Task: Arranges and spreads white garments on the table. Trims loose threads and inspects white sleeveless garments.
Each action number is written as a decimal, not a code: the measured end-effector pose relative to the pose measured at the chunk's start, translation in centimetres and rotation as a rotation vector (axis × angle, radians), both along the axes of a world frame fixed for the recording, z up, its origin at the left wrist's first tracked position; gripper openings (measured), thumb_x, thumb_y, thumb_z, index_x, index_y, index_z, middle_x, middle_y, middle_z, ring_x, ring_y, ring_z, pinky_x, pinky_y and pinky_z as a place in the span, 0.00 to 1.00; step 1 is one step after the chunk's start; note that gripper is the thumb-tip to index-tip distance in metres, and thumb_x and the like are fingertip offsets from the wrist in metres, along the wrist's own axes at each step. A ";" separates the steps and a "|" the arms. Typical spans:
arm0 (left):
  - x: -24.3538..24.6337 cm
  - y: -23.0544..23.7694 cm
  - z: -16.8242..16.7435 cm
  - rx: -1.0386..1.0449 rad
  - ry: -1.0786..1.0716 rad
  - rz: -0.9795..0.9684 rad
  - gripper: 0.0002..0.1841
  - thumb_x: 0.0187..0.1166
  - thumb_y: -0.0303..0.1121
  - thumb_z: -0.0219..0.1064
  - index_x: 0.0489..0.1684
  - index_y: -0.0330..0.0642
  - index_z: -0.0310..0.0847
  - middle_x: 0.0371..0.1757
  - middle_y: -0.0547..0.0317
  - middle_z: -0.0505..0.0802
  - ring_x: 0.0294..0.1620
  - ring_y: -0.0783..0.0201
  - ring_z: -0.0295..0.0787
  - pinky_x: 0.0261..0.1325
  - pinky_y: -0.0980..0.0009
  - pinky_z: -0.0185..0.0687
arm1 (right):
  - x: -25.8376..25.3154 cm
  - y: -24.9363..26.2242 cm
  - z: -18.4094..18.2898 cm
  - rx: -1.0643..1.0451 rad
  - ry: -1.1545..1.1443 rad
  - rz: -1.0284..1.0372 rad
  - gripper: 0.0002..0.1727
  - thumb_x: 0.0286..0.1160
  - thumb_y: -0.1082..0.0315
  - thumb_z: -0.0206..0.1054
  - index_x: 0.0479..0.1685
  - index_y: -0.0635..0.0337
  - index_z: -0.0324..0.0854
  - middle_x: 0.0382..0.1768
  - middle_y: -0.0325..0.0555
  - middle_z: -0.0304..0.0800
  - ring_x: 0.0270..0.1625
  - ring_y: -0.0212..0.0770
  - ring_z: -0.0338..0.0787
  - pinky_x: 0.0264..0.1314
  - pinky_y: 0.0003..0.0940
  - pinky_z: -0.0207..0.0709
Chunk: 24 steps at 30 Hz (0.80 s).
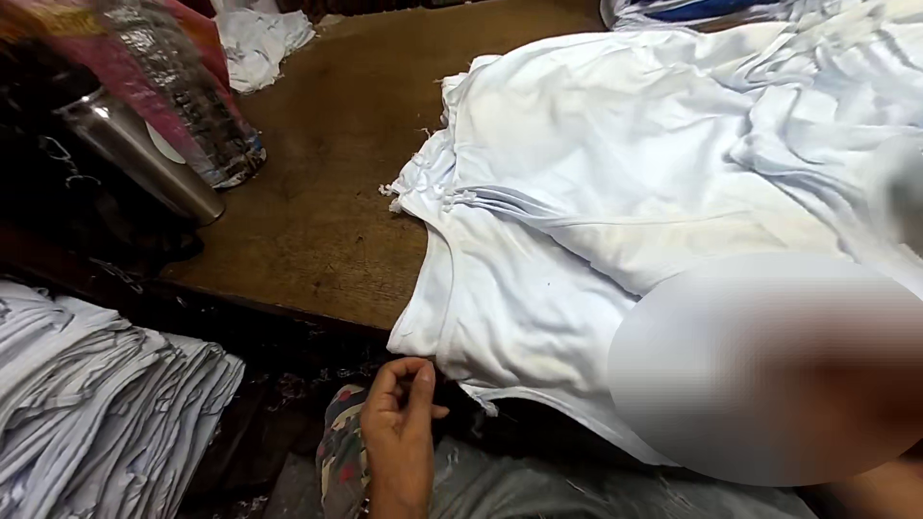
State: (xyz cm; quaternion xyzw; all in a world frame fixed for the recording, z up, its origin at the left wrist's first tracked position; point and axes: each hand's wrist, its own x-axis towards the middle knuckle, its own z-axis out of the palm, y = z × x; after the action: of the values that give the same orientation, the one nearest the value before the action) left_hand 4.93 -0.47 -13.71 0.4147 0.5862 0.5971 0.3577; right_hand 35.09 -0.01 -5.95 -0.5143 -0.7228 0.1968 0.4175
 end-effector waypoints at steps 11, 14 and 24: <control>3.4 0.1 0.9 -0.366 -0.552 -0.409 0.14 0.74 0.18 0.72 0.56 0.24 0.81 0.41 0.41 0.94 0.30 0.56 0.94 0.34 0.60 0.95 | 6.0 8.6 -4.7 0.127 -0.531 -0.163 0.31 0.82 0.43 0.52 0.72 0.55 0.81 0.39 0.60 0.90 0.36 0.67 0.90 0.33 0.71 0.74; 3.3 -0.8 0.0 -0.392 -0.722 -0.604 0.15 0.73 0.18 0.72 0.58 0.27 0.82 0.46 0.44 0.95 0.35 0.59 0.94 0.41 0.63 0.94 | 8.2 9.2 -4.3 0.022 -0.462 -0.119 0.28 0.82 0.47 0.57 0.74 0.50 0.80 0.49 0.59 0.91 0.46 0.66 0.91 0.43 0.75 0.76; 1.7 -1.5 -1.9 -0.280 -0.517 -0.677 0.16 0.88 0.42 0.61 0.32 0.43 0.84 0.26 0.68 0.83 0.24 0.75 0.78 0.28 0.78 0.76 | -1.9 -5.1 -5.9 -0.674 0.405 0.358 0.26 0.97 0.57 0.44 0.57 0.68 0.86 0.32 0.34 0.84 0.27 0.21 0.74 0.29 0.22 0.71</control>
State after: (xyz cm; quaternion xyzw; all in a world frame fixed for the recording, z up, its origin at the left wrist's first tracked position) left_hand 6.63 -1.95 -15.65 0.3678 0.3842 0.4453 0.7203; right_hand 33.24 -5.10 -11.81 -0.4396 -0.5994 0.5882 0.3187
